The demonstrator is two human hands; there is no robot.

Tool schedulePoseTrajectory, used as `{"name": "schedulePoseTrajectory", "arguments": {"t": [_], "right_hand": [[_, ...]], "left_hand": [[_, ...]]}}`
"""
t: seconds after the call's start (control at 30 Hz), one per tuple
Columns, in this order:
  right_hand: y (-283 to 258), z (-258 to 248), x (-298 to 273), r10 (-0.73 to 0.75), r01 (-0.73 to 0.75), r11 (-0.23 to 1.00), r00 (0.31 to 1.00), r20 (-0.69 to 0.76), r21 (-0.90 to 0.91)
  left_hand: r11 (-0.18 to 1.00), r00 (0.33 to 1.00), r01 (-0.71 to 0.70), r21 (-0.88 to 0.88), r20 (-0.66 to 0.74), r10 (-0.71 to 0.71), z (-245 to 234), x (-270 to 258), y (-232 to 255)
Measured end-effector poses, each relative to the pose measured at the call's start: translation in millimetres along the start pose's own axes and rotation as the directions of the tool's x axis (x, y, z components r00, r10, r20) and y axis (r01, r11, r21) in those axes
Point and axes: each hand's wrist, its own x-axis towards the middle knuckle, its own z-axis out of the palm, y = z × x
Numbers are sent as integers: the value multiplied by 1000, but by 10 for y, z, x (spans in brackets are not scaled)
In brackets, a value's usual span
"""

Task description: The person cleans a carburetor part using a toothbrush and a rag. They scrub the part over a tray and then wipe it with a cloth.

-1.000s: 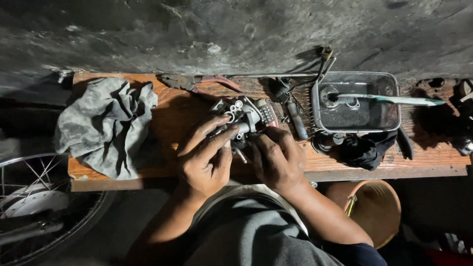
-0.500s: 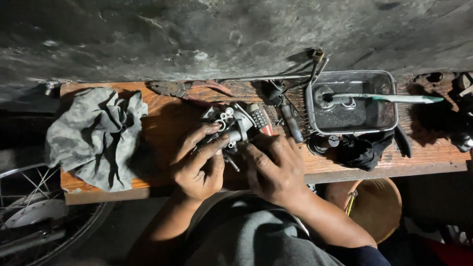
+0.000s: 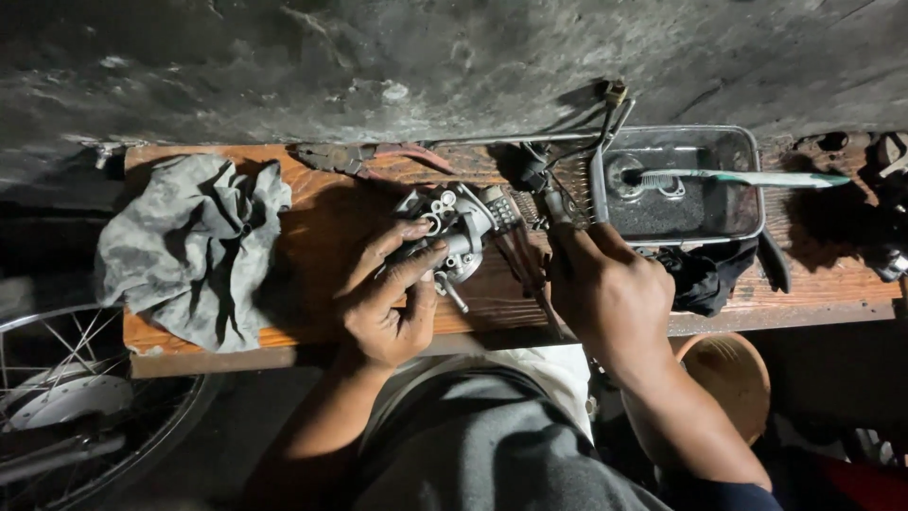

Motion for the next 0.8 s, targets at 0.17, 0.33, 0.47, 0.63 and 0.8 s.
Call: {"name": "schedulePoseTrajectory", "arguments": {"t": [0.17,0.33,0.47,0.63,0.8], "right_hand": [[43,-16,70,36,-28,995,996,87,-92],[241,-66,81,55,-52,997,997,50,-63],[315,-19,67,-75,75,993,997,2,-88],[337,213,-58,-35,39,999,991,128,-31],[105,176,87,15,2,998,957,291,-56]], "left_hand": [[1000,1000,-15,-10,-14,15,12,0,-10],[1000,1000,-24,14,15,24,-30,23,12],[1000,1000,2,-26,8,-2,-17,4,15],[998,1000,17,-65,-14,-18,-16,-11,12],[999,1000,-3,-38,29,4,-31,-20,-12]]}}
